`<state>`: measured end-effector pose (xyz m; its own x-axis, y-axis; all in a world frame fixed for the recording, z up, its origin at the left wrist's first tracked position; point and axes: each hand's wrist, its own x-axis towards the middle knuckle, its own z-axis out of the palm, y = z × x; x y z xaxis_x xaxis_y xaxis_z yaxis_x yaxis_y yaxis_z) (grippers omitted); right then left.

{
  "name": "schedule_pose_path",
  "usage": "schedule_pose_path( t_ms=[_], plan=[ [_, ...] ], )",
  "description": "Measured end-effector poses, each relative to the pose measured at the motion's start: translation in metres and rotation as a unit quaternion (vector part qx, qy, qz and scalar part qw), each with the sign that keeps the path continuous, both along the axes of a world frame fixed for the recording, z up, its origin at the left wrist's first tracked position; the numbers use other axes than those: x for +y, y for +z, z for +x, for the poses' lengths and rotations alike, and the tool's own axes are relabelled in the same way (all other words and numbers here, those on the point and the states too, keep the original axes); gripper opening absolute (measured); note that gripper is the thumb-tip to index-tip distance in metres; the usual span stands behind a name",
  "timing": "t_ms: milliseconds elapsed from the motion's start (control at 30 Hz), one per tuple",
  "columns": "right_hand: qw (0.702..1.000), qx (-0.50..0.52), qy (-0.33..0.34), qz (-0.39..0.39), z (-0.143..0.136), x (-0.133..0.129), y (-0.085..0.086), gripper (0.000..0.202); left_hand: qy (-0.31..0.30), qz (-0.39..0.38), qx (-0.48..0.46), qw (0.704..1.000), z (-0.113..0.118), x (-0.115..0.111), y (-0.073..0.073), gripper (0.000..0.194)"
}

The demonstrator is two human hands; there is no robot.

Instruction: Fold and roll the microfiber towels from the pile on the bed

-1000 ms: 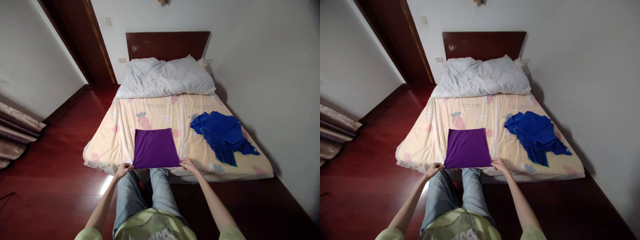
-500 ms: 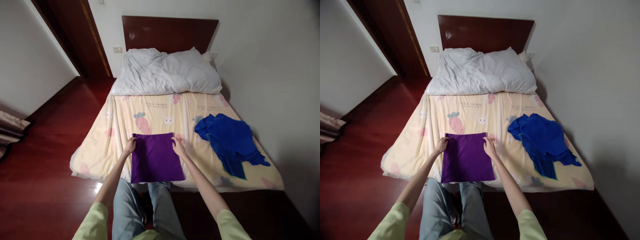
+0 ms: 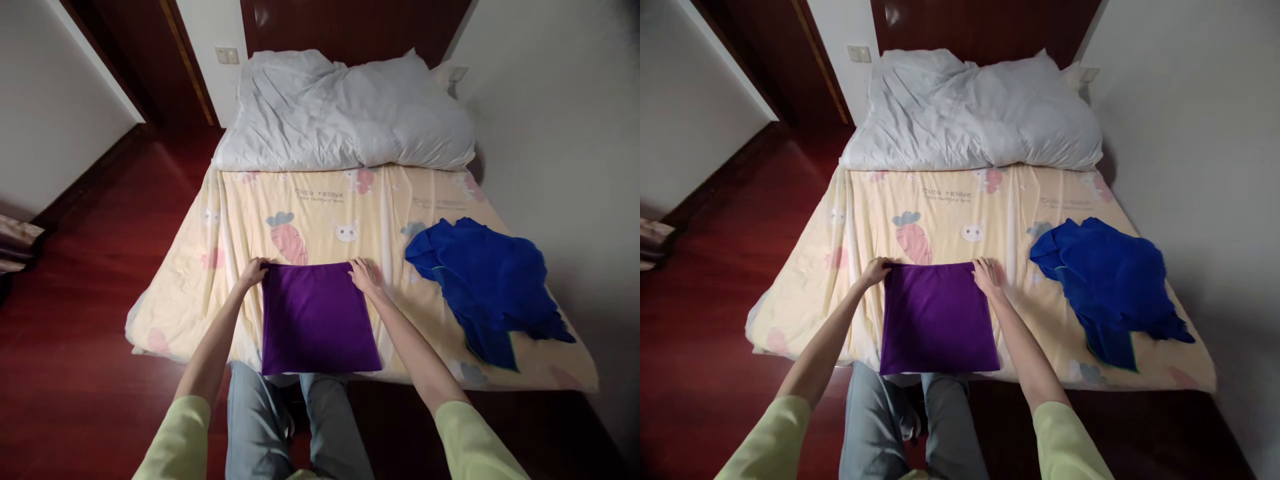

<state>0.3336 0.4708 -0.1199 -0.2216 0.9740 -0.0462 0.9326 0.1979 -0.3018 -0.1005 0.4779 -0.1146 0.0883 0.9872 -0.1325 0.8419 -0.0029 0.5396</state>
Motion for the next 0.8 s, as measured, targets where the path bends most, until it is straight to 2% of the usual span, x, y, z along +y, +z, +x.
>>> schedule_pose_path(
  t_ms=[100, 200, 267, 333, 467, 600, 700, 800],
  plan=[
    [1.000, 0.012, -0.012, 0.022, 0.003, -0.001, -0.001, 0.035, 0.010, -0.015, 0.023, 1.000, -0.008, 0.006, 0.012, 0.017],
    [0.997, 0.060, -0.025, 0.046, 0.004, 0.000, -0.002, 0.031, 0.028, 0.032, 0.045, 0.998, -0.002, -0.001, 0.019, 0.021],
    [0.993, 0.106, -0.030, 0.043, 0.002, 0.001, -0.003, 0.024, 0.026, 0.064, 0.035, 0.997, 0.009, -0.012, 0.018, 0.024],
    [0.987, 0.155, -0.032, 0.020, -0.001, 0.003, -0.002, 0.016, 0.020, 0.057, 0.004, 0.998, 0.023, -0.022, 0.012, 0.026],
    [0.972, 0.232, -0.028, -0.007, -0.006, 0.003, 0.000, 0.018, 0.076, 0.017, -0.041, 0.996, 0.040, -0.033, 0.000, 0.022],
    [0.967, 0.248, -0.066, -0.007, -0.006, 0.002, -0.002, 0.015, 0.105, -0.003, -0.039, 0.994, 0.035, -0.029, 0.001, 0.011],
    [0.959, 0.257, -0.115, -0.007, -0.004, 0.002, -0.006, 0.014, 0.124, -0.009, -0.034, 0.992, 0.028, -0.027, 0.007, 0.011],
    [0.948, 0.287, -0.137, -0.002, -0.003, 0.004, -0.007, 0.017, 0.143, -0.015, -0.022, 0.989, 0.024, -0.025, 0.009, 0.014]
  ],
)
